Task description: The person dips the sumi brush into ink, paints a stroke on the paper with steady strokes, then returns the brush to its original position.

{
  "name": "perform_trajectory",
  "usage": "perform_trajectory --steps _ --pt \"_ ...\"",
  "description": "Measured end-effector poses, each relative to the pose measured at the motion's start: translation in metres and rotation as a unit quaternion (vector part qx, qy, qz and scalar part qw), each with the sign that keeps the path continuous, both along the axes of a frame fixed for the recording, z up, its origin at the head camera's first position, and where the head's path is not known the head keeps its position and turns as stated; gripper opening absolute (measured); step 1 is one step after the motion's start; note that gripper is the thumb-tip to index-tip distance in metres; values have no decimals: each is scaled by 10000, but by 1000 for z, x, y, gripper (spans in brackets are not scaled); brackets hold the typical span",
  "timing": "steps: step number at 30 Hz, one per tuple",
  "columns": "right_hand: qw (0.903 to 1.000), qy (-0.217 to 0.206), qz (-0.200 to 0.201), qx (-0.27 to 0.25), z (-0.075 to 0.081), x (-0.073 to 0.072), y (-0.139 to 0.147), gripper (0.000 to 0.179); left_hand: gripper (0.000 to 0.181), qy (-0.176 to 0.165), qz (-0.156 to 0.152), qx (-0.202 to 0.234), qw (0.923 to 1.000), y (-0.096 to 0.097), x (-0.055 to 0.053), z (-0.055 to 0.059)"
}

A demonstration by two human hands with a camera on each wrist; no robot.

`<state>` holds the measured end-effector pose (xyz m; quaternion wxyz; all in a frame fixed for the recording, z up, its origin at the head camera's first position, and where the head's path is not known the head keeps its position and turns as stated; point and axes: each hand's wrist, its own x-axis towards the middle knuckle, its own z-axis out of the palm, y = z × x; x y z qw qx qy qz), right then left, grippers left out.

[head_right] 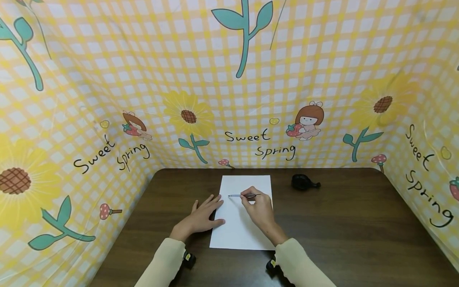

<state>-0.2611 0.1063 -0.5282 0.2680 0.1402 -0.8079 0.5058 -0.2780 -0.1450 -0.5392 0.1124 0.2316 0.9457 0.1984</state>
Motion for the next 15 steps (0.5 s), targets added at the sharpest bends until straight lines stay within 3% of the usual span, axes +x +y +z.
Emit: perform_trajectory --steps 15 --pt "9999 -60 19 148 -6 2 -3 6 79 -35 -15 -34 10000 0 -2 -1"
